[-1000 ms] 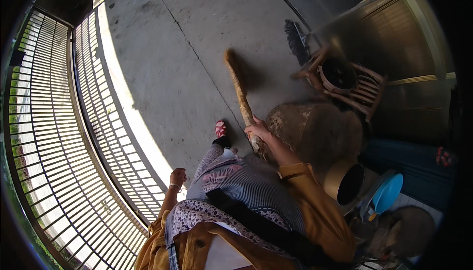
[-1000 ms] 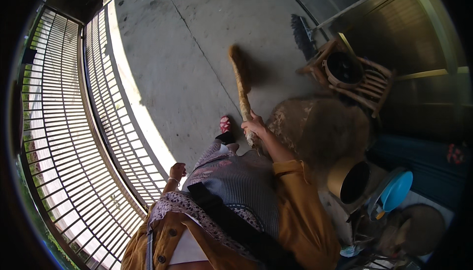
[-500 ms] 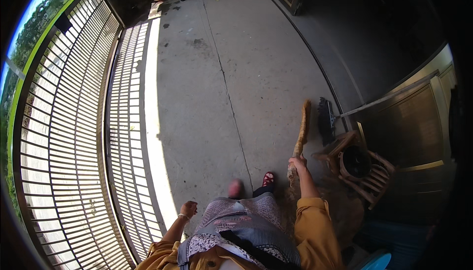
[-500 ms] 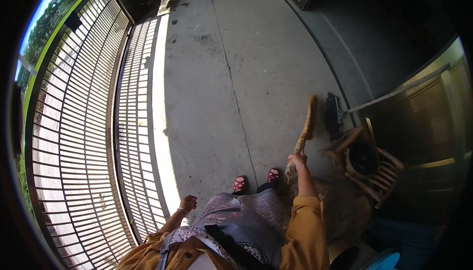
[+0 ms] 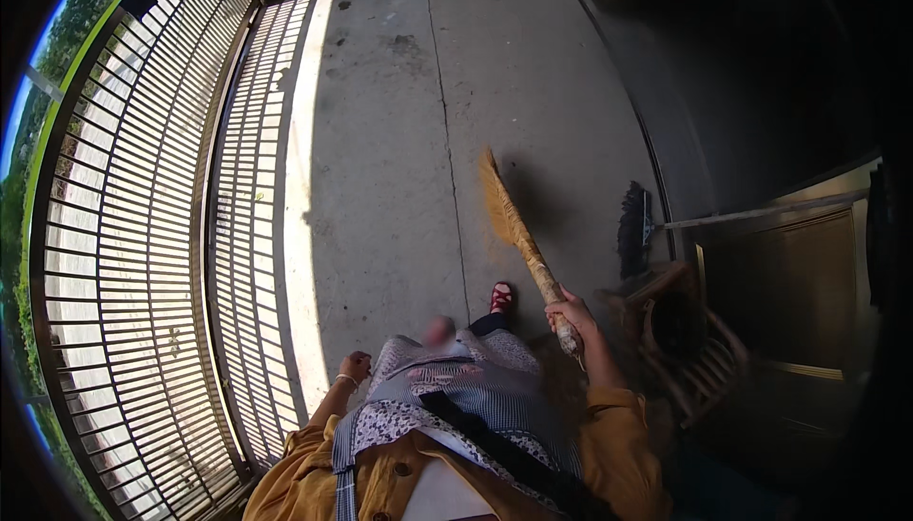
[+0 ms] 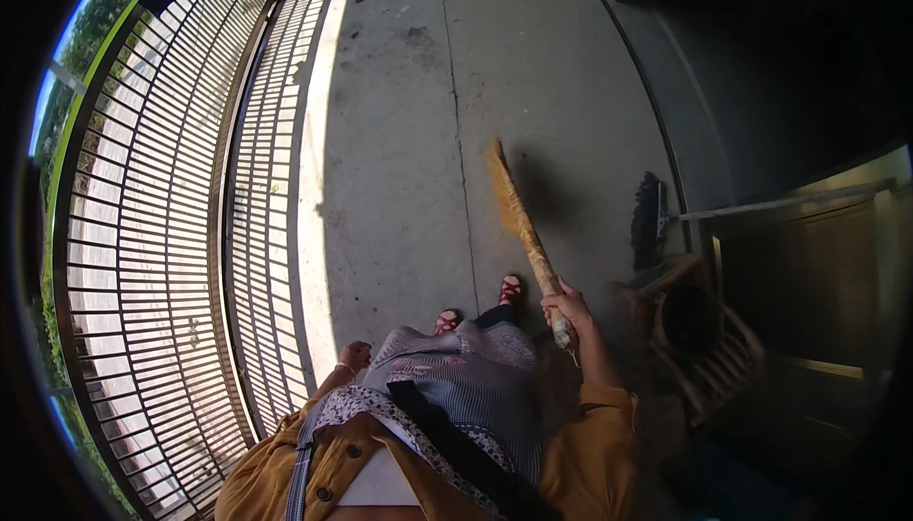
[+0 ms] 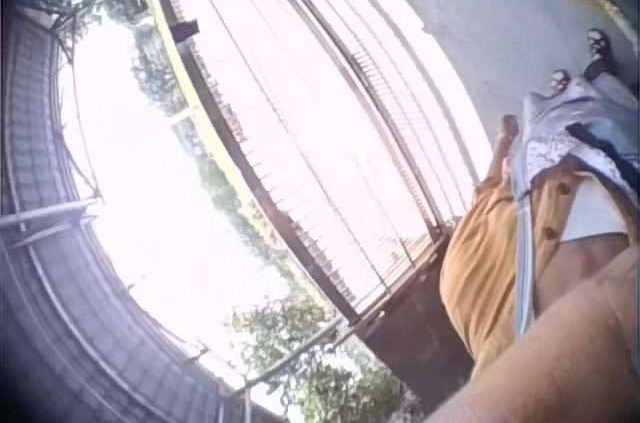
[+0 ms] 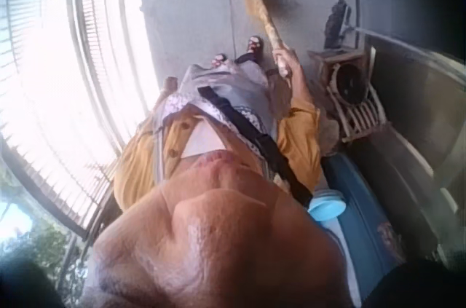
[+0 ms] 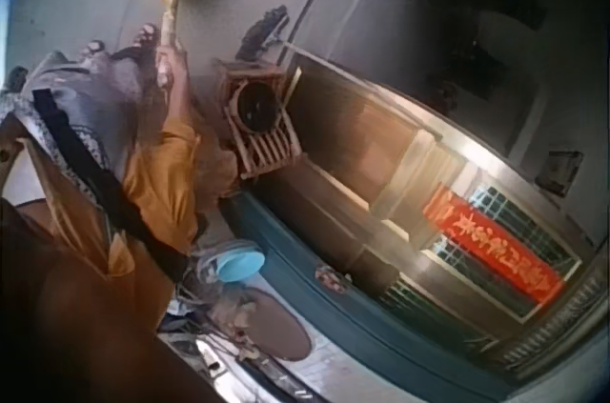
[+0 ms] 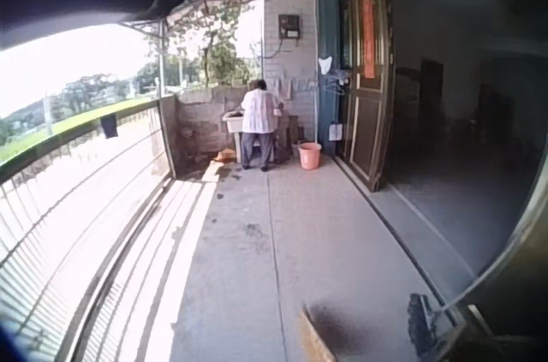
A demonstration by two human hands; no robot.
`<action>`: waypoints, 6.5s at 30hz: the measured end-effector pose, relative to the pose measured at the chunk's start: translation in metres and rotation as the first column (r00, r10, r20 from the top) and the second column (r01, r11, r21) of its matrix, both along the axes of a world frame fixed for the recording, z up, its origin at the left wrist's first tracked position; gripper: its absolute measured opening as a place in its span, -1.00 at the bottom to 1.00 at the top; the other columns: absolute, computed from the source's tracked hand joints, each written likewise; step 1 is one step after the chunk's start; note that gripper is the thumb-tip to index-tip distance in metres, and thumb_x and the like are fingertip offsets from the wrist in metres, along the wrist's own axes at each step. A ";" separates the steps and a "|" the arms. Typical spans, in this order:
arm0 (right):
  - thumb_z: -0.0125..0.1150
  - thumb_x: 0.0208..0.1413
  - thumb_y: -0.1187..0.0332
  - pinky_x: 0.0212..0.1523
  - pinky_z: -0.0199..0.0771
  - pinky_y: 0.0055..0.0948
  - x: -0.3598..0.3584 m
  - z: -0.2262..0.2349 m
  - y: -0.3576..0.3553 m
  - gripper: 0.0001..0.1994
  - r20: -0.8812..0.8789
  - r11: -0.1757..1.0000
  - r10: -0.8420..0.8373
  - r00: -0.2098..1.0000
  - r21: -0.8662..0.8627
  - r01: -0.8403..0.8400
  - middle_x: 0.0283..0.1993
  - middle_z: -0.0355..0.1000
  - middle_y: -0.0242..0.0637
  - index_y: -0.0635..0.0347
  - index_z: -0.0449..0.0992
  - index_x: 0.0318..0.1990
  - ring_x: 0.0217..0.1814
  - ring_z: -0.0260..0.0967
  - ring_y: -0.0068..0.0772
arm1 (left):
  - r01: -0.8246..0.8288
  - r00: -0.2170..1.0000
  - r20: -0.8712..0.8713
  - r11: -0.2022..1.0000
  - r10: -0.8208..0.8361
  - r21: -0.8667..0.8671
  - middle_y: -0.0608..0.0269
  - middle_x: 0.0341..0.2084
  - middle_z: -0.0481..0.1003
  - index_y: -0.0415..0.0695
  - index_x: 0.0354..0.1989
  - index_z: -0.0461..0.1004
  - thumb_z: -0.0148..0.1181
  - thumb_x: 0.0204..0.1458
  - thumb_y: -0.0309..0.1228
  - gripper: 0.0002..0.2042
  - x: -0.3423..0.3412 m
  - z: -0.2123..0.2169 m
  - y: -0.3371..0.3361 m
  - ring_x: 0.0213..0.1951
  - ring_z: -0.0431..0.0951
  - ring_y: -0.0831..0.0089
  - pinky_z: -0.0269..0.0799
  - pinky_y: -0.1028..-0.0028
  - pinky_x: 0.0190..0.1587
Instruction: The person sweeps a concrete floor area with a traditional straw broom, moving debris toward a dustpan. They sweep near a parked white car, along a wall, and under a metal grate, then gather the swept material into a dustpan.
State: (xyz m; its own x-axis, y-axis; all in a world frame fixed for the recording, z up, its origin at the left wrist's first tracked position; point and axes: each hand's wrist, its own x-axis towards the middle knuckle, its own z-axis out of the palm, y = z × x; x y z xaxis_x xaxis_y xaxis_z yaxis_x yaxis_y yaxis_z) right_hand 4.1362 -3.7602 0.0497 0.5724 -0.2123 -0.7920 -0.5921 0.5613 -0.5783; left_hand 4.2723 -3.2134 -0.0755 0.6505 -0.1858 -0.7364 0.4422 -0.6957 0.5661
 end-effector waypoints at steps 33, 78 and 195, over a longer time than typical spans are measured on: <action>0.12 -0.27 0.54 -0.56 0.40 -0.41 0.062 0.020 -0.082 -0.14 -0.255 0.786 0.438 0.862 -0.356 -0.504 -0.34 0.40 -0.03 0.24 -0.22 0.25 -0.57 0.37 -0.31 | -0.413 0.900 0.131 0.909 0.416 -0.051 0.30 -0.71 0.39 -0.19 -0.36 0.46 -0.02 -0.03 -0.45 -0.85 -0.072 0.067 -0.166 -0.69 0.40 0.58 0.32 0.58 -0.65; 0.06 -0.22 0.56 -0.73 0.30 -0.42 0.068 -0.024 -0.182 -0.14 -0.123 0.888 0.227 0.966 -0.380 -0.257 -0.59 0.34 -0.28 0.13 -0.28 0.27 -0.73 0.26 -0.47 | 0.056 0.979 0.195 0.997 -0.066 0.057 0.22 -0.59 0.49 -0.17 -0.34 0.46 0.02 -0.07 -0.44 -0.85 0.041 0.054 -0.296 -0.64 0.50 0.48 0.41 0.53 -0.56; 0.11 -0.29 0.63 -0.76 0.33 -0.47 0.688 -0.016 -0.603 -0.17 0.018 0.829 0.558 0.830 -0.059 -0.556 -0.63 0.35 -0.23 0.19 -0.12 0.24 -0.75 0.27 -0.49 | -0.162 0.979 0.124 0.987 0.164 -0.023 0.20 -0.62 0.47 -0.20 -0.31 0.45 -0.02 -0.04 -0.44 -0.83 0.552 0.052 -0.781 -0.61 0.49 0.49 0.40 0.52 -0.55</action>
